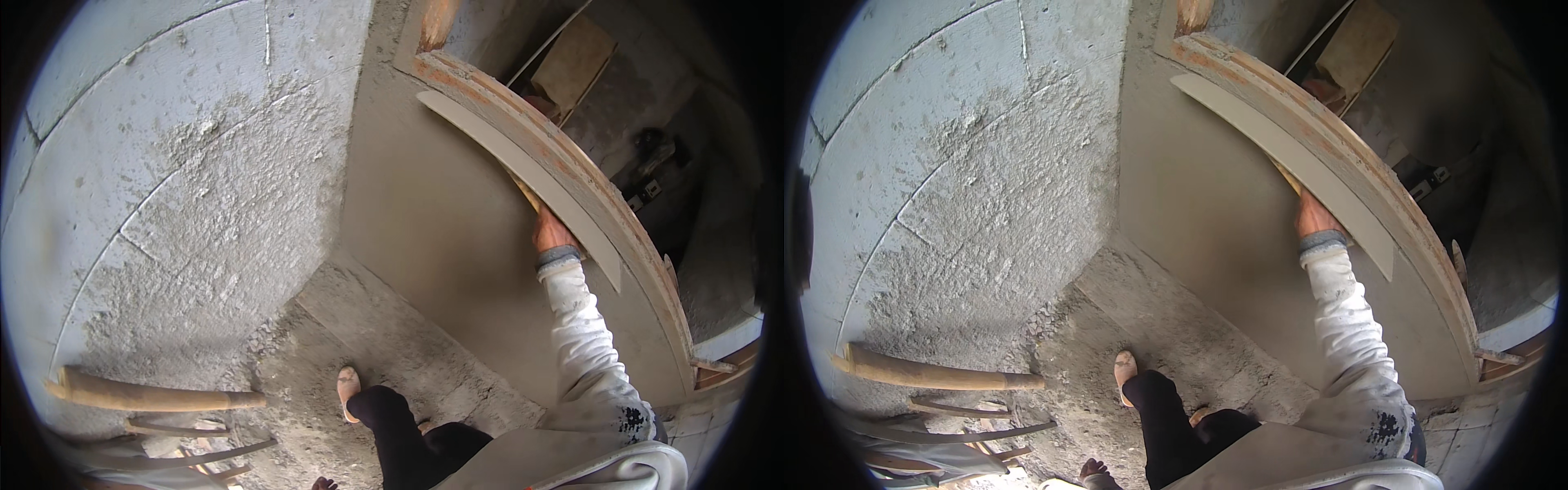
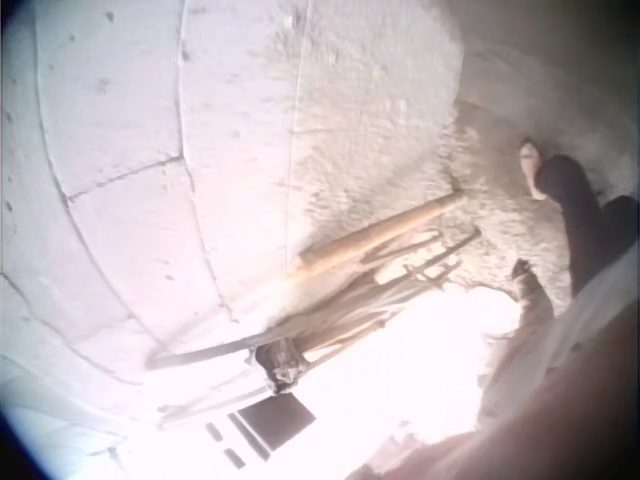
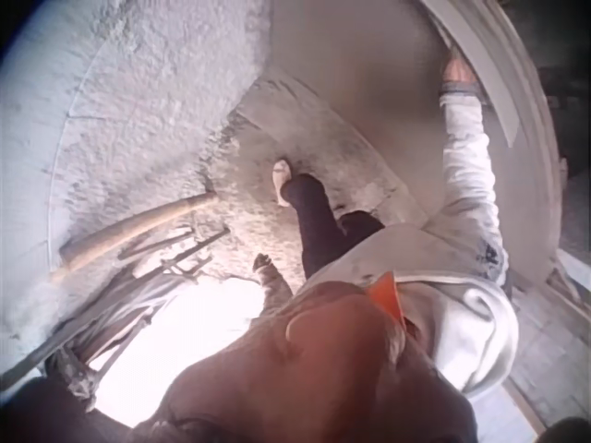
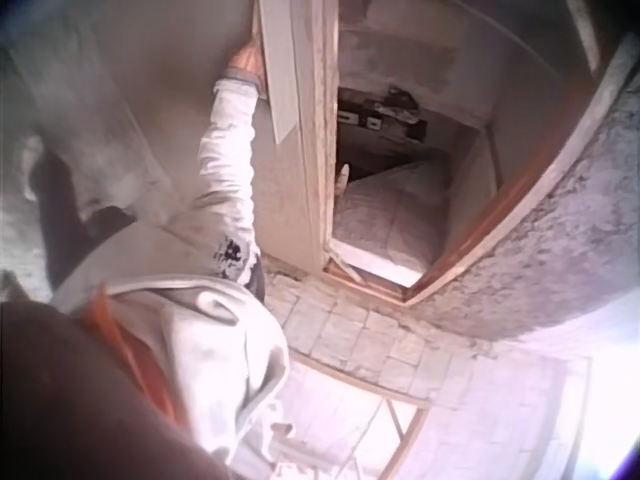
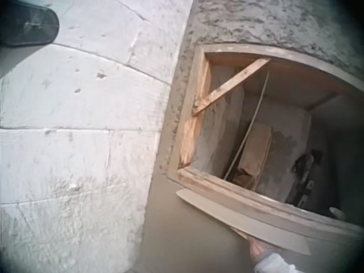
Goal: The person applies wet plaster to a wall using a trowel and then smooths the surface with a long straightedge board.
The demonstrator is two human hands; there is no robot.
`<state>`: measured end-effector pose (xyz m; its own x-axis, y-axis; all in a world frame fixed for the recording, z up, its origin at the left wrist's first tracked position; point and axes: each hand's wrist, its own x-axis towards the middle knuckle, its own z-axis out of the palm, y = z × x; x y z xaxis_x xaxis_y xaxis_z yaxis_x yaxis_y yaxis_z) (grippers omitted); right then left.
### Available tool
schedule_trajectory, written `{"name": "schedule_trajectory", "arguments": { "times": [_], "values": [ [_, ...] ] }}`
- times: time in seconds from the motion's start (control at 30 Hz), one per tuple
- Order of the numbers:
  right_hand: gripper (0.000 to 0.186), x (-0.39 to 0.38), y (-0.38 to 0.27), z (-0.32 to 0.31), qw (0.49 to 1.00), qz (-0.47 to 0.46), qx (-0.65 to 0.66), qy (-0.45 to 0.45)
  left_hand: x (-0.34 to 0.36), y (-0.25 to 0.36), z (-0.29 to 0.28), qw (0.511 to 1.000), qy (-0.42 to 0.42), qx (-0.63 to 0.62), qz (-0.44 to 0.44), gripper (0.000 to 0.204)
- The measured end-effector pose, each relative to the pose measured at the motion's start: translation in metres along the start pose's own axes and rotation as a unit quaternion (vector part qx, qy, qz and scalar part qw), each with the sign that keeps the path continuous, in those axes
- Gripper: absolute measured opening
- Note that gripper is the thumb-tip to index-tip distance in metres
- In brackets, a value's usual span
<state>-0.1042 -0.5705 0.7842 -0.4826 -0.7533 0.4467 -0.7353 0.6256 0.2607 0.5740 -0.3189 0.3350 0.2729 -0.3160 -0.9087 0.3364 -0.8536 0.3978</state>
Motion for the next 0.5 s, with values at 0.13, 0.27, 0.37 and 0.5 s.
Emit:
{"name": "schedule_trajectory", "arguments": {
  "times": [0.13,0.27,0.37,0.5],
  "values": [
    [0.05,0.055,-0.067,0.014,0.99,0.086,0.11,-0.03,-0.005,0.01,-0.005,0.994,0.053,0.059,-0.071,0.02],
    [0.041,0.063,-0.089,-0.001,0.986,0.084,0.144,0.012,0.006,0.042,0.007,0.996,0.056,0.045,-0.052,0.018],
    [0.045,0.03,-0.056,-0.021,0.994,0.064,0.084,0.004,0.0,0.069,0.014,0.999,0.038,-0.001,0.017,0.016],
    [0.052,-0.058,0.061,-0.032,0.998,0.061,-0.027,-0.001,-0.045,0.078,0.046,0.998,-0.017,0.018,0.059,0.015]
  ]
}}
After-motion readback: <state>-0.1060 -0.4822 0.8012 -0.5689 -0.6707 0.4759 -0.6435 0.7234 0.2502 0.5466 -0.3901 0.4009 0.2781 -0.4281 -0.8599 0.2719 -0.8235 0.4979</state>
